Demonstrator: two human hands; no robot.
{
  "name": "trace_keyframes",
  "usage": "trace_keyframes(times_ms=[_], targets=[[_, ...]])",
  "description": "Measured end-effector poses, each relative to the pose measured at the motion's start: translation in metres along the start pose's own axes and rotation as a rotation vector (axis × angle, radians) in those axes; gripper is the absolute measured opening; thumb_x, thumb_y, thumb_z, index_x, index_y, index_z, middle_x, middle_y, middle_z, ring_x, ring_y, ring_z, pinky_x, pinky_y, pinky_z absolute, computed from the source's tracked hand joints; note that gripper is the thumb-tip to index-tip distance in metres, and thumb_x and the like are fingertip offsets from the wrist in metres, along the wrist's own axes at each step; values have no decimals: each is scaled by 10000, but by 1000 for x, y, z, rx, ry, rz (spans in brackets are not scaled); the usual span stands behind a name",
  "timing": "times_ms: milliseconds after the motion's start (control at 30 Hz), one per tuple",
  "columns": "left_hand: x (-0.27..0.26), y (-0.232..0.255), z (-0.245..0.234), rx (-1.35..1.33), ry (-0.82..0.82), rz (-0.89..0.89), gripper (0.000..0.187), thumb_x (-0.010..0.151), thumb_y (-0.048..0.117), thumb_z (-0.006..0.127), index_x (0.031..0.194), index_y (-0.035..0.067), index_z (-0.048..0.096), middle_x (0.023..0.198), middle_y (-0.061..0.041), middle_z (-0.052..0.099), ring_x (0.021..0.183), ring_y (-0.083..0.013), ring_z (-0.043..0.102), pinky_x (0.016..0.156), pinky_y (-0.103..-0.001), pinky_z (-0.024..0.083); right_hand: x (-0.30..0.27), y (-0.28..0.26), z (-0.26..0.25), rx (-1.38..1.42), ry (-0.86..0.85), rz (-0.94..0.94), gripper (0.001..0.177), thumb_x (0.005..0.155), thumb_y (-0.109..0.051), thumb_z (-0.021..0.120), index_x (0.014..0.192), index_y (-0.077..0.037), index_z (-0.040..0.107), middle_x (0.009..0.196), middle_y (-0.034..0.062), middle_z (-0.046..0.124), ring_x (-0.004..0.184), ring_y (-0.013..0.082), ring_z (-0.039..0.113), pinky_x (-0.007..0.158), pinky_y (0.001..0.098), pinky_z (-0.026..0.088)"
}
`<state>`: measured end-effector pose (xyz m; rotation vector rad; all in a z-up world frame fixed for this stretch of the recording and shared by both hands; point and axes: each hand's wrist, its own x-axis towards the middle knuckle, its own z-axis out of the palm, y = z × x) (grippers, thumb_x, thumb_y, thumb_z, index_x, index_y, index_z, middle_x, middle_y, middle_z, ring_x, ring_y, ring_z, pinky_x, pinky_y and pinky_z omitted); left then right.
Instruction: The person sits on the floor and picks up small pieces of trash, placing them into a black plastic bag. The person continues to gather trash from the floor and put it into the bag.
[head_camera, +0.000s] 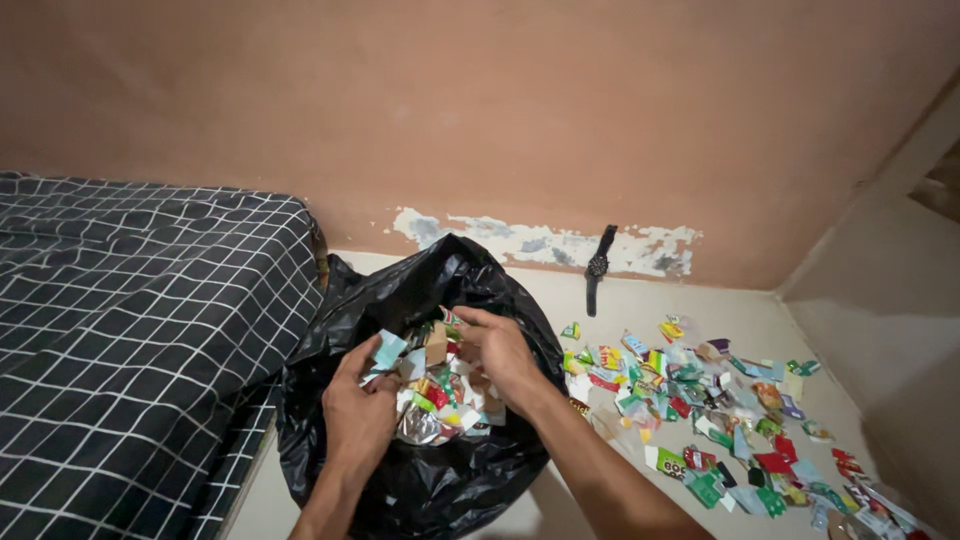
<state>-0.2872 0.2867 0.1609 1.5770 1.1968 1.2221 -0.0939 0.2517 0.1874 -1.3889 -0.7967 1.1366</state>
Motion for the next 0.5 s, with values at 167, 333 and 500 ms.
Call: trace_keyframes(times_ms=[167,333,500], targets=[[3,-7,4,-22,-76,3,660,773,-44,677,1413,84,577,1499,-126,543,1333,-253,565,1085,-335,432,3,4,-3,-124,25,-116,564,967,-183,554,1528,-136,527,1343,179,681,910,220,599,712,328,497],[3,-11,8,50,-140,17,786,734,-22,737,1469,116,497,1613,-110,404,1460,-269,429,1149,-329,371,-6,-4,-11,-41,-16,-71,657,944,-364,479,1575,-205,391,1606,71,428,1295,335,555,1005,383,451],[3,-9,8,62,-163,-46,813,741,-6,749,1491,141,472,1633,-103,350,1474,-276,401,1155,-332,359,-9,-3,-20,16,21,66,713,925,-495,382,1600,-285,289,1675,8,220,1478,394,365,1145,492,348]])
